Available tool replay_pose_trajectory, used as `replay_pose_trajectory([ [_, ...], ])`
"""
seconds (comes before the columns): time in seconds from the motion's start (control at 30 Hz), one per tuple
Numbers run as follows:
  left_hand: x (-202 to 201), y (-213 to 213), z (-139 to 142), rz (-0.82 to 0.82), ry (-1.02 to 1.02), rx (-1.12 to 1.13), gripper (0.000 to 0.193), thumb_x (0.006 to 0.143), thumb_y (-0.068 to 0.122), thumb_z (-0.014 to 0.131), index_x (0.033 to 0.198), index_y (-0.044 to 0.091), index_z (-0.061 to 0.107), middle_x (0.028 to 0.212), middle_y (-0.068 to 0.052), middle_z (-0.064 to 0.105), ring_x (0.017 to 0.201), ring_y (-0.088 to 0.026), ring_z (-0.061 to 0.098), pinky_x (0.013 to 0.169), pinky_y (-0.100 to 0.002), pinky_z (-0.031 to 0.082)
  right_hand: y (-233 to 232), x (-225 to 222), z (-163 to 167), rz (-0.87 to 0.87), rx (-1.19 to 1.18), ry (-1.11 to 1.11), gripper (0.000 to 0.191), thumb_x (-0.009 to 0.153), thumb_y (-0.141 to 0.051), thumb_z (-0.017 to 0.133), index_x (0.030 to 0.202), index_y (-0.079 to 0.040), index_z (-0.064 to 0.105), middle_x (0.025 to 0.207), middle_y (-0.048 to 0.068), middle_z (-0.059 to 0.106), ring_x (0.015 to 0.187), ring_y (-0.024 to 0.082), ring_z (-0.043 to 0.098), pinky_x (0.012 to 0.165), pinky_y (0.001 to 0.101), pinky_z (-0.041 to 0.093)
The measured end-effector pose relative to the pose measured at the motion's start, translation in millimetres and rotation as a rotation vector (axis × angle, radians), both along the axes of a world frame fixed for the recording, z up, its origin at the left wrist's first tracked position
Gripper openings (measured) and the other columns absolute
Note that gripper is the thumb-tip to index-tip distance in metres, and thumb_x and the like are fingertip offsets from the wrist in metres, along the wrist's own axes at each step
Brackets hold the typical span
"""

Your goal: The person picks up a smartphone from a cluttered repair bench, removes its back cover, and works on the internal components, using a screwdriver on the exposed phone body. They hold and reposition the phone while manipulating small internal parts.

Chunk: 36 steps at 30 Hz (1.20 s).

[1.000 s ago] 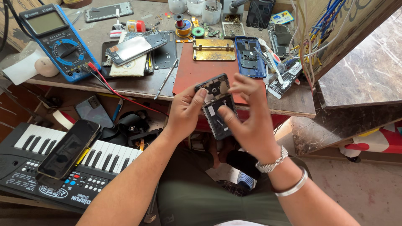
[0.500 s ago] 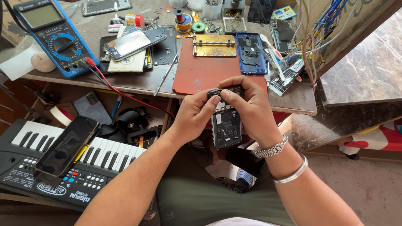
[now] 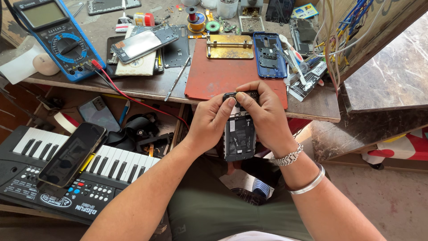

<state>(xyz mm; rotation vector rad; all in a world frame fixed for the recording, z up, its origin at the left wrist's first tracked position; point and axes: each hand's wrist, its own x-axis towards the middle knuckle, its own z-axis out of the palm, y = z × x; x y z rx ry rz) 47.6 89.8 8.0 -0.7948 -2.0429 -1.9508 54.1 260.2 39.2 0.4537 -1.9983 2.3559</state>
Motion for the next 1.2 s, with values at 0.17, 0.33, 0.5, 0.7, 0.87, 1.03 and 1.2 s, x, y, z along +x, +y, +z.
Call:
replay_pose_trajectory([
  [0.17, 0, 0, 0, 0.034, -0.026, 0.001, 0.035, 0.111, 0.031, 0.053, 0.109, 0.0, 0.069, 0.072, 0.002, 0.059, 0.071, -0.003, 0.049, 0.063, -0.024, 0.044, -2, 0, 1, 0.0, -0.005, 0.0, 0.021, 0.103, -0.016, 0.064, 0.118, -0.002, 0.06, 0.1, 0.001, 0.066, 0.087, 0.004, 0.061, 0.075, 0.0203, 0.053],
  [0.33, -4, -2, -1, -0.034, -0.11, 0.096, 0.034, 0.11, 0.029, 0.053, 0.116, -0.001, 0.07, 0.083, 0.003, 0.064, 0.078, -0.002, 0.052, 0.069, -0.022, 0.047, -1, -1, 3, 0.016, -0.017, -0.03, 0.026, 0.102, -0.016, 0.064, 0.124, -0.001, 0.059, 0.103, 0.002, 0.066, 0.091, 0.004, 0.062, 0.079, 0.0207, 0.054],
  [0.5, -10, -4, -4, -0.227, -0.274, 0.346, 0.035, 0.112, 0.028, 0.051, 0.115, -0.002, 0.07, 0.1, 0.002, 0.07, 0.091, -0.003, 0.059, 0.082, -0.022, 0.05, 0, -1, 3, 0.056, 0.032, -0.019, 0.053, 0.102, -0.013, 0.068, 0.15, -0.003, 0.047, 0.102, 0.003, 0.058, 0.092, 0.006, 0.057, 0.08, 0.0213, 0.051],
  [0.7, -14, -2, -9, -0.332, -0.525, 0.47, 0.034, 0.109, 0.029, 0.053, 0.119, 0.001, 0.068, 0.103, -0.004, 0.071, 0.091, -0.011, 0.067, 0.078, -0.033, 0.057, 0, 0, 3, 0.018, 0.115, -0.129, 0.056, 0.094, -0.014, 0.067, 0.144, -0.004, 0.044, 0.109, 0.0, 0.064, 0.097, 0.006, 0.063, 0.081, 0.0221, 0.056],
  [0.87, -18, -2, -10, -0.485, -0.608, 0.572, 0.041, 0.109, 0.032, 0.046, 0.128, -0.001, 0.06, 0.121, -0.011, 0.068, 0.106, -0.019, 0.068, 0.085, -0.041, 0.062, 6, -3, 6, 0.07, 0.012, -0.163, 0.065, 0.095, -0.012, 0.067, 0.153, -0.005, 0.038, 0.106, 0.002, 0.059, 0.096, 0.008, 0.06, 0.08, 0.0235, 0.054],
  [1.03, -14, -6, -8, -0.555, -0.563, 0.505, 0.044, 0.105, 0.025, 0.045, 0.14, 0.0, 0.055, 0.128, -0.01, 0.065, 0.113, -0.019, 0.066, 0.092, -0.04, 0.06, 10, -4, 4, 0.077, 0.018, -0.114, 0.072, 0.094, -0.01, 0.067, 0.157, -0.007, 0.033, 0.109, 0.002, 0.055, 0.098, 0.009, 0.059, 0.084, 0.0239, 0.054],
  [1.2, -12, -6, -7, -0.547, -0.484, 0.402, 0.04, 0.106, 0.016, 0.053, 0.143, 0.002, 0.053, 0.13, -0.005, 0.062, 0.116, -0.013, 0.062, 0.099, -0.038, 0.057, 12, -4, 0, 0.057, 0.04, -0.1, 0.071, 0.093, -0.01, 0.068, 0.156, -0.007, 0.035, 0.107, 0.002, 0.055, 0.098, 0.008, 0.059, 0.084, 0.0229, 0.052],
])
